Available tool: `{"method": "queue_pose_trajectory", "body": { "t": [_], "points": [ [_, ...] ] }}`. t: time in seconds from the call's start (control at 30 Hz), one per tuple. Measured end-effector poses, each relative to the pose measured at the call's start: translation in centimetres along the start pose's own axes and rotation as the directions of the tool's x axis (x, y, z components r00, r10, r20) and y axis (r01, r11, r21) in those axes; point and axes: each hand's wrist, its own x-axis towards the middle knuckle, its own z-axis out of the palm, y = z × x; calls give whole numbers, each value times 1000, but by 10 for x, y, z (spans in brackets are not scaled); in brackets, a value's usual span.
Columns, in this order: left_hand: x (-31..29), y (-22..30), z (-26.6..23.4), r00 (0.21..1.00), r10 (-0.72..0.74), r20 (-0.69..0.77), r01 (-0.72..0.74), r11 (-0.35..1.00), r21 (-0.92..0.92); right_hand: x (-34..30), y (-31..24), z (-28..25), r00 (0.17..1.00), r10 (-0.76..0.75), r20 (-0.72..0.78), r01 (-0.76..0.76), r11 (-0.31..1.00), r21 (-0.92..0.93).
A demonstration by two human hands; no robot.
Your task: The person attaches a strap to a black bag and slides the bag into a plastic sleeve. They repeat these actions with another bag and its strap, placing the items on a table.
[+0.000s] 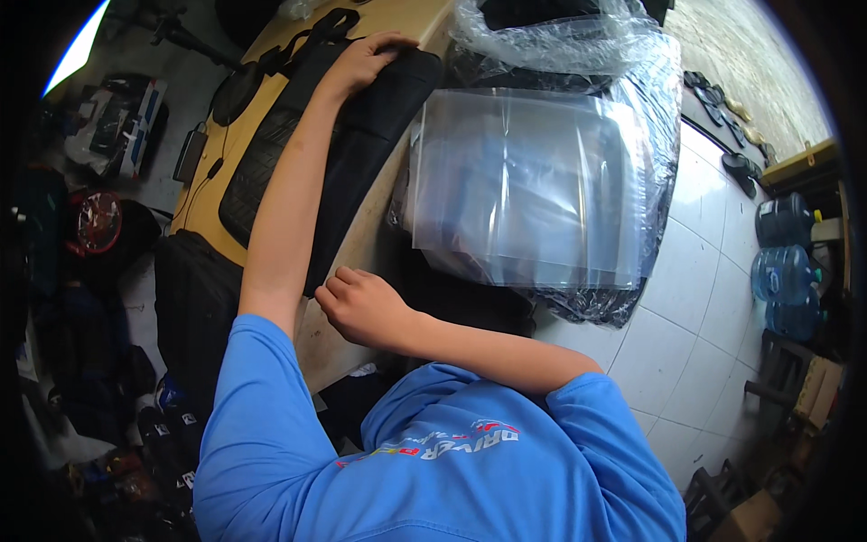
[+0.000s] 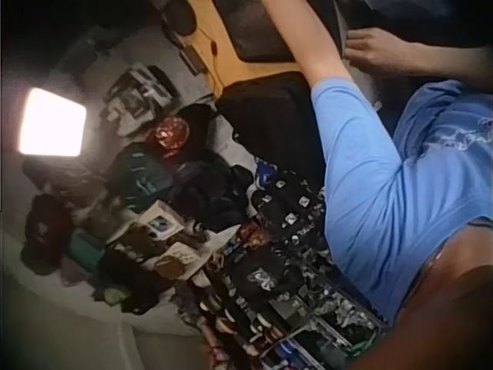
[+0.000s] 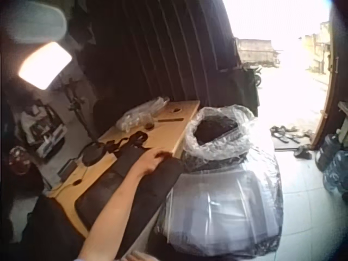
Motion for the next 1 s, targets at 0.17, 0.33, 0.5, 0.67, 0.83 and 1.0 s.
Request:
{"method": "queue_pose_trajectory", "body": {
  "t": [0.17,0.33,0.5,0.67,0.83,1.0],
  "points": [
    [-5,5,-3,996,-83,-37,82,996,-45,0,-2,4,997,-76,16,77,994,-81],
    [-19,20,-10,990,42,-133,41,822,568,-27,16,-37,961,248,120,-263,955,136],
    [-55,169,46,969,-90,-229,108,992,67,-98,105,-121,821,503,-271,-557,810,-185],
    [-165,164,114,852,-308,-422,388,914,116,-118,118,-118,825,528,-203,-564,741,-364],
    [-220,111,154,628,-587,-511,748,637,188,-135,134,-96,836,475,-273,-548,731,-407],
    [-214,95,145,528,-824,-205,793,565,-229,-120,133,-108,836,461,-298,-546,752,-369]
  ]
}}
